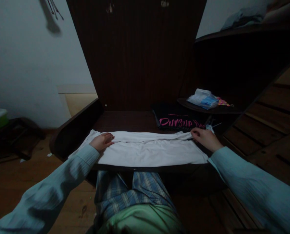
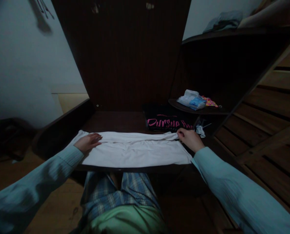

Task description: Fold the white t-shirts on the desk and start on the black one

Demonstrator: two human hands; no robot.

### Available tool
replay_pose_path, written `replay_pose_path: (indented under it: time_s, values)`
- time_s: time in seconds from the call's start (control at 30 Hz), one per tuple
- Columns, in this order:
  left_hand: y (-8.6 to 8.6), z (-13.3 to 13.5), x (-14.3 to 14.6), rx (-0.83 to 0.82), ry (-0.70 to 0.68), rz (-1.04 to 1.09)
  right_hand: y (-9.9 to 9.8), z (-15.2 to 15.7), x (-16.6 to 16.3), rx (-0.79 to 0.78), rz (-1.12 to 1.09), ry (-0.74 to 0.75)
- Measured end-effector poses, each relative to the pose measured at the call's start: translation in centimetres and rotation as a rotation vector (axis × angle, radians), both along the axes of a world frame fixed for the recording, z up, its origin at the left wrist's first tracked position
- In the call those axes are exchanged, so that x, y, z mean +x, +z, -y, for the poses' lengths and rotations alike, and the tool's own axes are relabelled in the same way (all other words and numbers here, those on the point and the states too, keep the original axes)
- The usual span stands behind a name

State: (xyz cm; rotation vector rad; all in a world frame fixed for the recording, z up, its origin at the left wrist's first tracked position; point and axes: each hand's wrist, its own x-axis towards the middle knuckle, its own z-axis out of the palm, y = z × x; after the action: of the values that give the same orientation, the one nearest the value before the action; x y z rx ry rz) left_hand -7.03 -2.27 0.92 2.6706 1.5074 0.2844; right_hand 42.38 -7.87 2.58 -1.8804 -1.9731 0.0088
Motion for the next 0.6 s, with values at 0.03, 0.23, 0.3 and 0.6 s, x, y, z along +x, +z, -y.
replay_pose_path:
  time_s: [0.03, 0.23, 0.3, 0.6]
  values:
    - [-0.1, -0.1, -0.1, 0.000, 0.009, -0.005, 0.0, -0.2, 0.1, -0.004, -0.045, 0.006]
    - [-0.6, 1.1, 0.1, 0.057, 0.230, 0.014, 0.2, -0.5, 0.5, 0.110, -0.184, 0.014]
    - [-1.1, 1.4, -0.2, 0.086, 0.302, 0.041, 0.0, -0.1, 0.5, 0.154, -0.185, 0.013]
    - [-1.5, 1.5, -1.1, 0.222, 0.034, 0.099, -1.3, 2.4, 0.5, 0.071, 0.093, -0.015]
